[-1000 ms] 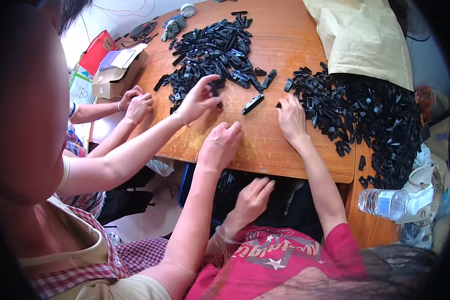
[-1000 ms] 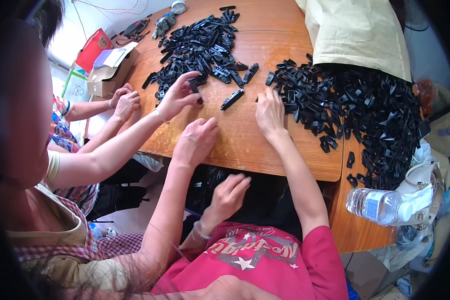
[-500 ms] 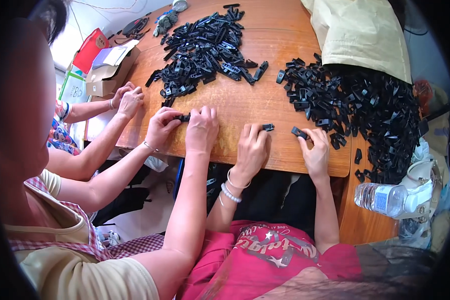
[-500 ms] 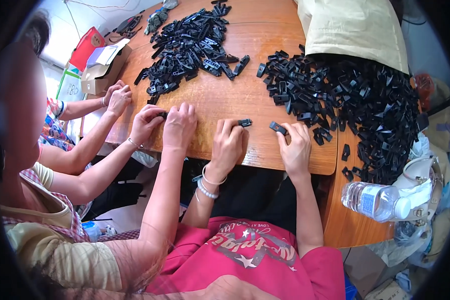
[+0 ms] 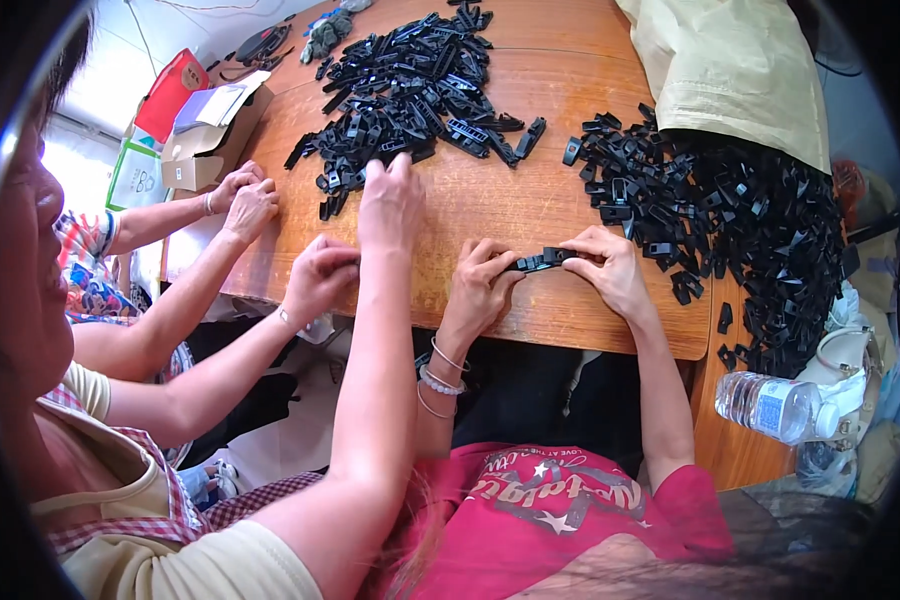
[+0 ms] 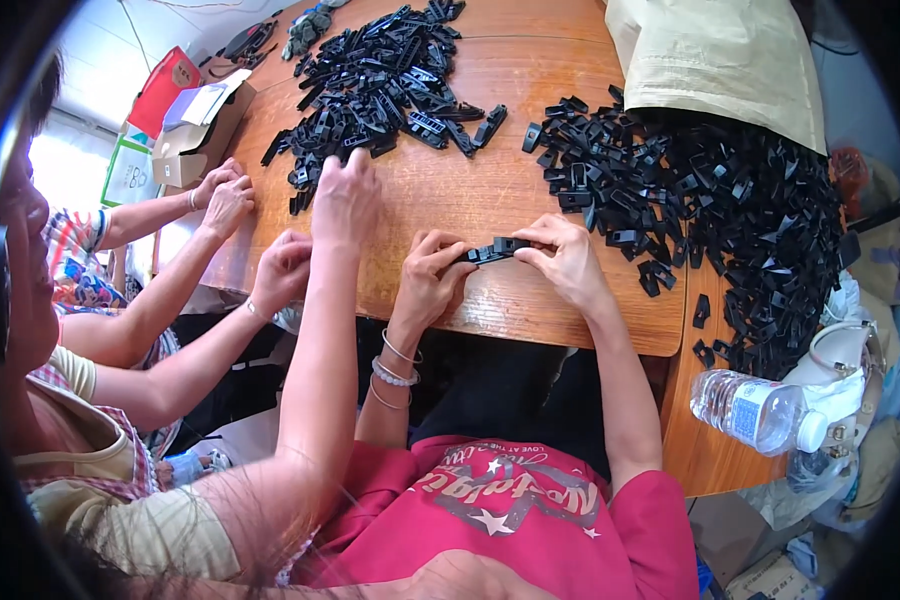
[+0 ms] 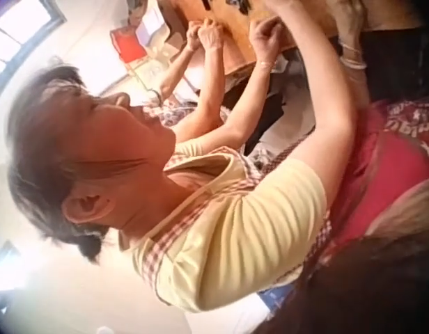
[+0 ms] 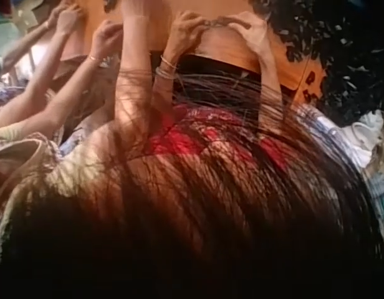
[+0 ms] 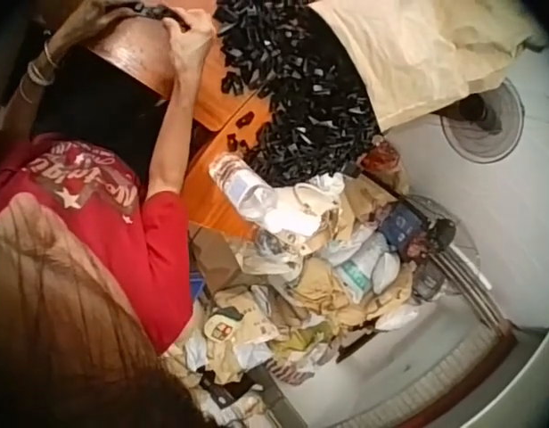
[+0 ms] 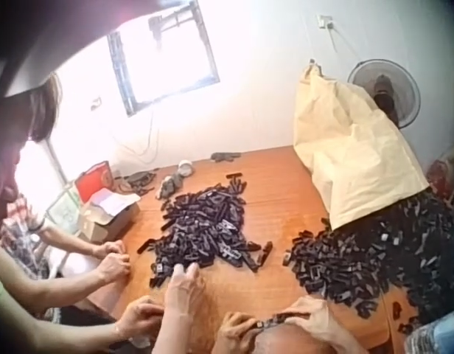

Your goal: Assembling small black plastic buckle components at a workbench.

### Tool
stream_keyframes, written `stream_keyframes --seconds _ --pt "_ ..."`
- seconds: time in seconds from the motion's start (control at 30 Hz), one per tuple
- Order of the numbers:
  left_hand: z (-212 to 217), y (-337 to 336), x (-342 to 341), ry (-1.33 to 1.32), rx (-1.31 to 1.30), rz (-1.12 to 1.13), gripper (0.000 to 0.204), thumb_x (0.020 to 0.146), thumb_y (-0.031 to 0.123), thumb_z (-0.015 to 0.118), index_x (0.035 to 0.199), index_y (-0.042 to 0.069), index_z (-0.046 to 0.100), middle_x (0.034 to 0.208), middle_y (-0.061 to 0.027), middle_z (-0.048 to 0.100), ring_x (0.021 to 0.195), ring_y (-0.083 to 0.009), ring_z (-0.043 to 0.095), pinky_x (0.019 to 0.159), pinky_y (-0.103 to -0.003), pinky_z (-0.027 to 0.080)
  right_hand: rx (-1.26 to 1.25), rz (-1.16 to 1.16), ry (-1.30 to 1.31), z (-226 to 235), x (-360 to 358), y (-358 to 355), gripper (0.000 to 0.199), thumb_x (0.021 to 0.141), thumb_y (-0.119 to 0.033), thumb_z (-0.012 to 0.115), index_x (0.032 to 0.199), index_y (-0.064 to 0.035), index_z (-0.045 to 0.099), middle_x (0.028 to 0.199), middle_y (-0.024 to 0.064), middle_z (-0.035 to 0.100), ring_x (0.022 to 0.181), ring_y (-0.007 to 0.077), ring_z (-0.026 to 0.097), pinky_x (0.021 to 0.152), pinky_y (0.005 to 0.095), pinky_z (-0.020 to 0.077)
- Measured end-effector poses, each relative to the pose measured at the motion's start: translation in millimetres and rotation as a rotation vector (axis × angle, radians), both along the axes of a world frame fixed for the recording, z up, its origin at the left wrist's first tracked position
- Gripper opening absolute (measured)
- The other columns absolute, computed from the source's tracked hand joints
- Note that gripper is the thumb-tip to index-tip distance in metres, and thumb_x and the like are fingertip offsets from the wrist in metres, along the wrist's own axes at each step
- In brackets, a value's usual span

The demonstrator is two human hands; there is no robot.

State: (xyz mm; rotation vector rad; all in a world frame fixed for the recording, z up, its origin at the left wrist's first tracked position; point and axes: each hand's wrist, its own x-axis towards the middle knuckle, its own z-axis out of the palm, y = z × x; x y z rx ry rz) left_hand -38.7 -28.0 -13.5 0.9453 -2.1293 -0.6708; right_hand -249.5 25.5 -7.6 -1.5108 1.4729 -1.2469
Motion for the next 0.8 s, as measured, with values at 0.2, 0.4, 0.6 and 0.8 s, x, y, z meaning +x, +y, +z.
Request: stream_keyframes --seconds 0.2,0.4,0.6,0.8 --pt "-2.9 1.2 -8.0 0.057 -0.019 -0.065 0.022 0.071 -0.001 0.070 0.093 -0.002 0.068 0.092 -0.0116 0.061 0.086 -0.0295 0.055 0.077 -0.036 0.047 -0.072 0.095 0.137 -0.6 10.1 -5.3 0.027 0.070 0.002 0.074 0.097 -0.0003 0.072 0.092 0.0059 0.057 0.088 0.0183 0.054 0.071 0.0276 0.0447" --pt "5.9 48.1 18.8 0.074 -0.045 0.028 0.023 0.079 -0.004 0.064 0.101 -0.002 0.060 0.095 -0.0181 0.057 0.089 -0.0348 0.057 0.078 -0.038 0.048 0.036 0.165 -0.045 4.4 23.6 19.4 0.020 0.077 -0.003 0.071 0.096 -0.0003 0.072 0.091 0.0072 0.063 0.086 0.0179 0.058 0.074 0.0274 0.0458" --pt "-47.8 132.0 112.8 -0.182 0.089 0.552 0.025 0.087 0.010 0.066 0.109 0.001 0.058 0.100 -0.0170 0.061 0.094 -0.0331 0.060 0.082 -0.039 0.049 -0.184 -0.192 0.169 17.1 7.3 5.8 0.014 0.082 -0.001 0.065 0.095 0.0020 0.071 0.090 0.0108 0.065 0.081 0.0214 0.061 0.070 0.0288 0.0478" --pt "-16.7 134.3 31.3 0.025 -0.227 0.249 0.011 0.077 -0.004 0.067 0.084 0.003 0.060 0.080 -0.0138 0.060 0.075 -0.0308 0.060 0.065 -0.038 0.049 -0.234 -0.151 0.243 12.4 5.5 -54.9 0.016 0.080 -0.002 0.066 0.094 0.0011 0.071 0.095 0.0149 0.065 0.092 0.0301 0.060 0.083 0.0364 0.0477"
